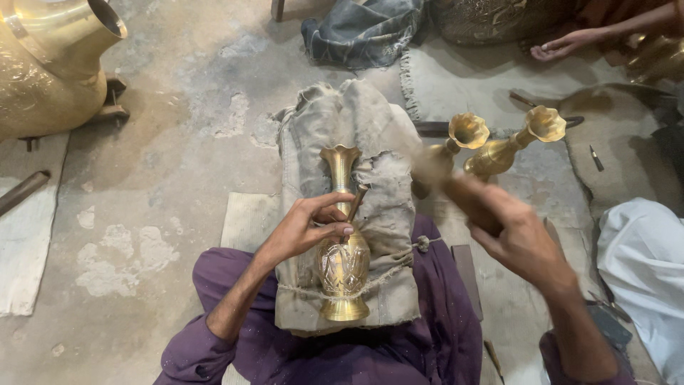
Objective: The person sits on the floor with a brass vase resting on a cloth-covered cushion and decorates its surface by hand. They hold a small punch against the vase with one hand and strike it repeatedly with a wooden mallet held in the other hand, working around the vase to deepen the engraved floral pattern.
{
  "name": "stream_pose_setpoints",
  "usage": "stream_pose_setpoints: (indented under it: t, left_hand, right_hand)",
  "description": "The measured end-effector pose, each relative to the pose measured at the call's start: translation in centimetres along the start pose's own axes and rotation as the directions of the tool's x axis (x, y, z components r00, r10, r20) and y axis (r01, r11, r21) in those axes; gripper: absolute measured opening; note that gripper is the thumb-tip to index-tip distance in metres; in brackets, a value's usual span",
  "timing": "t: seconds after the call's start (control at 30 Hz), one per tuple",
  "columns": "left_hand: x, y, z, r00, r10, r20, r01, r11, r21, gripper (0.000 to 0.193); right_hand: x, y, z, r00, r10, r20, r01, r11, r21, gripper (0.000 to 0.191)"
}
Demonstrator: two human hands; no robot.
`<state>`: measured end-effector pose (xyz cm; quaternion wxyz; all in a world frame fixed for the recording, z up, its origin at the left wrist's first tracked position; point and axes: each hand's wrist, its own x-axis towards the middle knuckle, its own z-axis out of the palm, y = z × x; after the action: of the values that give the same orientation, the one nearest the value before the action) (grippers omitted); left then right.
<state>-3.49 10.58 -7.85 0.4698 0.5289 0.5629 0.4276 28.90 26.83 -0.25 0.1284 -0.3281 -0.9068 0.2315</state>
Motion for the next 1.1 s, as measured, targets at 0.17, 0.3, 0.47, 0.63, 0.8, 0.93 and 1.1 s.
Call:
stream_pose_setpoints:
  t: [0.17,0.3,0.47,0.63,0.8,0.93,1.1]
  left_hand:
    - [0.1,-0.2,-0.1,1.000,-0.017,0.021,0.018,1.000,-0.018,0.059]
    - [0.0,-0.2,-0.3,0.999,-0.010,0.035,0.010,1.000,-0.014,0.059]
    - [0.1,-0.2,-0.5,0.999,-0.005,0.050,0.007,1.000,-0.025,0.060]
    - [-0.1,-0.1,-0.6,0.996,0.042,0.081,-0.043,0.999,0.013,0.057]
    - [0.0,0.5,-0.5,0.998,0.040,0.055,-0.035,0.995,-0.096,0.054]
    - [0.2,0.9,-0.3,0.996,0.028,0.085,-0.029,0.999,0.020,0.054]
    - [0.5,1.2,-0.1,0.992,0.075,0.100,-0.081,0.995,0.055,0.053]
  right_hand:
    - [-0.2,-1.2,-0.4,0.991,0.122,0.050,-0.120,0.992,-0.050,0.081]
    - [-0.4,-2.0,-0.7,0.964,0.215,0.158,-0.163,0.944,-0.286,0.086]
    - [-0.9,-2.2,-0.1,0.990,0.117,0.078,-0.101,0.977,-0.188,0.088]
    - [-2.2,-2.2,0.5,0.998,0.059,-0.033,-0.063,0.992,-0.113,0.084]
    - [-3.4,-0.6,1.9,0.994,0.112,0.005,-0.107,0.957,-0.270,0.085]
    - [-4.1,1.3,4.8,0.978,0.177,0.114,-0.150,0.966,-0.210,0.084]
    - [-4.6,2.5,6.5,0.941,0.163,0.297,-0.086,0.963,-0.254,0.089]
